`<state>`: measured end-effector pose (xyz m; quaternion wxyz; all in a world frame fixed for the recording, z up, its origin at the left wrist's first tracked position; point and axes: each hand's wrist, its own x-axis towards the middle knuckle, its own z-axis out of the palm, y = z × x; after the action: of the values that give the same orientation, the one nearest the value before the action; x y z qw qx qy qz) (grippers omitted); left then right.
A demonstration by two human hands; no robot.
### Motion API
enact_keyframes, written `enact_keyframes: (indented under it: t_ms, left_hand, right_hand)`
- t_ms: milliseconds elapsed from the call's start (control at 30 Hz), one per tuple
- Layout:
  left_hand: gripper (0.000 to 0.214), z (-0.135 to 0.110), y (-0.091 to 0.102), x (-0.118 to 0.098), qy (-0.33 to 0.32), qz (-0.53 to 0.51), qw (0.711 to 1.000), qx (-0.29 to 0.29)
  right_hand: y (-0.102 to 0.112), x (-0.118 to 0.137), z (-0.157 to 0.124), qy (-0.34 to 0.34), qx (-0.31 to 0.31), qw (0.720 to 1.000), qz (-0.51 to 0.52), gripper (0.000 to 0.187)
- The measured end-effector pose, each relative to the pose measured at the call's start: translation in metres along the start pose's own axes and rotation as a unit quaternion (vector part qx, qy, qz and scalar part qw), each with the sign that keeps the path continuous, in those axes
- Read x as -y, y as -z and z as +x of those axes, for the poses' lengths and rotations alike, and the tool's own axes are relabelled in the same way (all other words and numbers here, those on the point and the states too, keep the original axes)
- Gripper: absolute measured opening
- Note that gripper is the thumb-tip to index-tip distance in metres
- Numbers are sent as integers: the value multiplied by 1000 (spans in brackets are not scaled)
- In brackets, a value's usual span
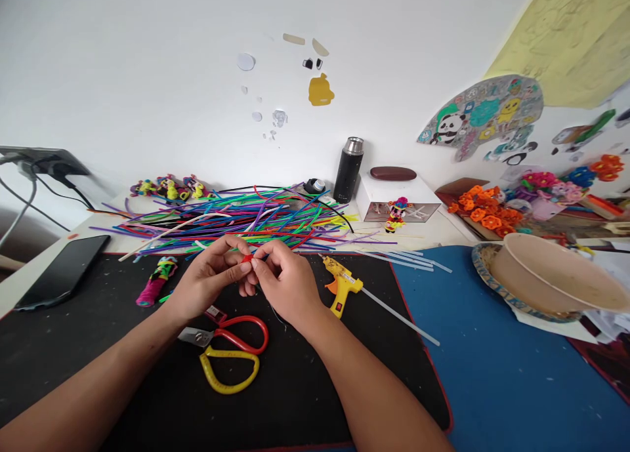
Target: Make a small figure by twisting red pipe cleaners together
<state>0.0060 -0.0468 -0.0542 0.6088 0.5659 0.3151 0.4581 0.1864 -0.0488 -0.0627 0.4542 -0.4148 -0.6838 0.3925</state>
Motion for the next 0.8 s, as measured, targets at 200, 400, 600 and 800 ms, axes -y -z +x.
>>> enact_keyframes:
  t_ms: [200,400,600,800]
  left_hand:
    - [24,0,0,1,3,1,1000,1]
    - [23,-1,-1,2,-8,3,1000,-5]
    - [21,-3,-1,1,-22,31,999,-10]
    - [22,-2,-3,-1,-21,35,999,-13]
  right_hand:
    - [-2,2,-2,24,-15,999,-25,6]
    - [-2,2,-3,46,-28,997,-47,7]
    - [-3,1,-3,63,-36,994,-83,6]
    - [-2,2,-4,52,-29,994,-89,8]
